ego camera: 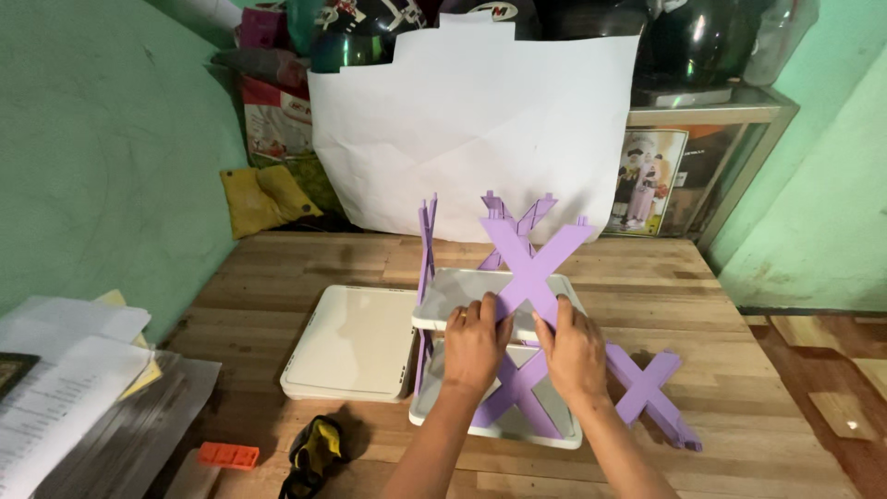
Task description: The person assembles a small plastic stand by inserting purple X-shaped supports into slots on white square trays. They repeatedly attach and detach the supports, then wipe the tray surfaces with a yellow cloth. The stand is disassembled and the trays are stacked at the end.
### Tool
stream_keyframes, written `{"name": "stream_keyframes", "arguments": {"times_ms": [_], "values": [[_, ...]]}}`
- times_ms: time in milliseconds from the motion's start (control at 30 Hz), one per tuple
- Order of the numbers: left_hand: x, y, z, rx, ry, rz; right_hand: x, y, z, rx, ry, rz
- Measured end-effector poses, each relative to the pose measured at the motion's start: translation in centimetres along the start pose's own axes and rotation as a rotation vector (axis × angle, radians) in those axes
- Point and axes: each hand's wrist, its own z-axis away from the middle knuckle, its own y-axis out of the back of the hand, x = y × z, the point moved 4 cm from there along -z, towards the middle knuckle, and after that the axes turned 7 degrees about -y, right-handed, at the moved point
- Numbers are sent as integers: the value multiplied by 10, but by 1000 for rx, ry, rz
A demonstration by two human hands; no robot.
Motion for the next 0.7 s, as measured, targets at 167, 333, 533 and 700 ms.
{"name": "stream_keyframes", "arguments": {"times_ms": [167,333,533,700], "values": [[-5,-10,-6,52,-67,-68,5,-7,-7,39,48,-3],[-4,-16,-8,77,-8,-77,9,-13,-7,49,-73,-62],[3,-8,0,155,16,-31,7,-9,2,137,-77,-83],[8,-4,8,177,-8,-58,6,-8,12,202,-56,-42]]}}
